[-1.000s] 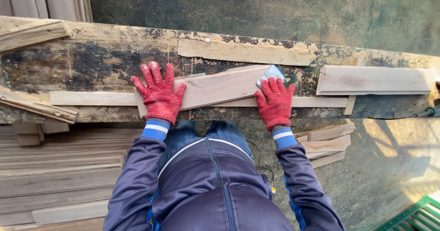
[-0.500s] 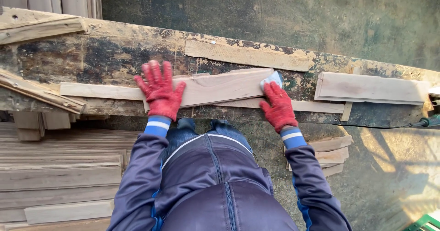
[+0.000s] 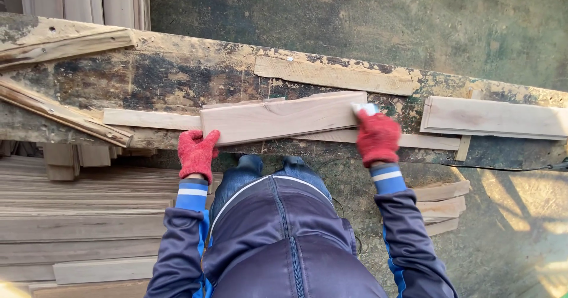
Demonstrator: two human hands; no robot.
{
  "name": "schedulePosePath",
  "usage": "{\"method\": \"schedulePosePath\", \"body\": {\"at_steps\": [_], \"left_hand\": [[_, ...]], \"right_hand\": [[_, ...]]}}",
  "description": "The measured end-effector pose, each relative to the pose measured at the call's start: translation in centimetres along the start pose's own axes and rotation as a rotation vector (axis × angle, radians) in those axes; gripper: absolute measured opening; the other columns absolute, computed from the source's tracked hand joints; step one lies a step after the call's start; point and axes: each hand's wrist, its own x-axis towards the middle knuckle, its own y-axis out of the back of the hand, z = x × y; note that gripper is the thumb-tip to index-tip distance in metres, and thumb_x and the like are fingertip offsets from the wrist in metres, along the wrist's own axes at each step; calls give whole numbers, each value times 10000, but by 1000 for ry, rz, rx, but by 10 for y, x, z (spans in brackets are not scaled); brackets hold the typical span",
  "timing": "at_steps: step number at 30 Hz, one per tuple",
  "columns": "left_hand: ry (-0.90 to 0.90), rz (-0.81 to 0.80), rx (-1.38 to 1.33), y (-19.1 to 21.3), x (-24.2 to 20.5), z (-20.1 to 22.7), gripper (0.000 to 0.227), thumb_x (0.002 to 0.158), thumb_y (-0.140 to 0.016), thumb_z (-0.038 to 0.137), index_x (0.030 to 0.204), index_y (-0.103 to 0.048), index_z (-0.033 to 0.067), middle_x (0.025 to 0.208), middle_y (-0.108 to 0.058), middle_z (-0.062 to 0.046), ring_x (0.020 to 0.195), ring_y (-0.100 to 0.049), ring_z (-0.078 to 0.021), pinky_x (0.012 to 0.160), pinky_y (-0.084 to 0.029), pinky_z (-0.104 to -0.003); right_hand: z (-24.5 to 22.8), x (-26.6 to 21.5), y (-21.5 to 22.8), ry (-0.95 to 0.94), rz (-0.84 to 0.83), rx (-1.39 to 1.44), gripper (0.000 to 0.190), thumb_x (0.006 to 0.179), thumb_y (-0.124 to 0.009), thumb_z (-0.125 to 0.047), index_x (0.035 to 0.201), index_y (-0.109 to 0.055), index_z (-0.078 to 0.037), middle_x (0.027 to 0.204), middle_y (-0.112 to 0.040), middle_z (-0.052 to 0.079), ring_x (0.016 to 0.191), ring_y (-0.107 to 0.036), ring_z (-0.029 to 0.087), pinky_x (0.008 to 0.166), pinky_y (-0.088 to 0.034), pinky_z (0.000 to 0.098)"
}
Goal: Sanding the edges and surfaces of wooden boards by hand using sandpaper on a workbench.
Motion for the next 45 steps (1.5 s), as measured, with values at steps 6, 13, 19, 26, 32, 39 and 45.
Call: {"method": "schedulePosePath", "body": {"at_steps": [6,13,19,26,32,39,45], "left_hand": [[151,-372,-23,11,-41,47,546,782,-857,171,1244,-620,3,900,-700,-188,644,-736,-303,490,-656,-355],[240,-320,-344,5,-55,60,467,858,-858,305,1175,-641,39,932,-726,-141,778,-753,-212,657,-644,-348],[265,-318,-293,-1,-93,99,412,841,-867,324,1112,-661,92,856,-734,-123,667,-736,-215,526,-599,-295],[227,-315,-289,-6,-122,109,363,844,-861,304,1075,-666,103,829,-734,-109,652,-741,-212,489,-559,-276],[208,-265,-210,0,-146,125,305,821,-859,196,1054,-682,112,789,-728,-82,610,-720,-182,482,-529,-238],[157,-285,-225,4,-136,99,426,677,-919,50,1032,-703,147,780,-726,-78,596,-723,-213,464,-516,-247],[191,-253,-174,11,-145,111,501,667,-870,-22,1099,-667,129,911,-712,-81,746,-707,-229,639,-557,-316]], "right_hand": [[-81,-14,15,184,29,423,179,820,-829,-408,971,-834,-312,1294,-752,70,1438,-522,363,1257,-149,623],[-159,-5,73,397,145,846,468,1059,-473,-473,1288,-695,-131,1367,-644,174,1363,-541,365,1236,-344,533],[-49,-22,-6,-68,-90,403,466,1099,-445,-387,1399,-663,-103,1419,-635,175,1399,-502,361,1227,-283,538],[-168,-31,82,110,216,916,606,1071,-424,-475,1533,-472,-85,1576,-460,191,1486,-384,375,1300,-179,546],[-41,-28,-135,50,-86,323,414,1079,-396,-117,1452,-477,43,1510,-472,352,1428,-450,466,1246,-294,568],[-151,2,44,124,90,483,525,1094,-443,-249,1539,-392,26,1602,-337,326,1512,-285,461,1286,-167,614],[-86,11,-9,229,-224,465,564,1079,-438,-249,1601,-333,-62,1663,-291,227,1556,-232,370,1309,-118,513]]}}
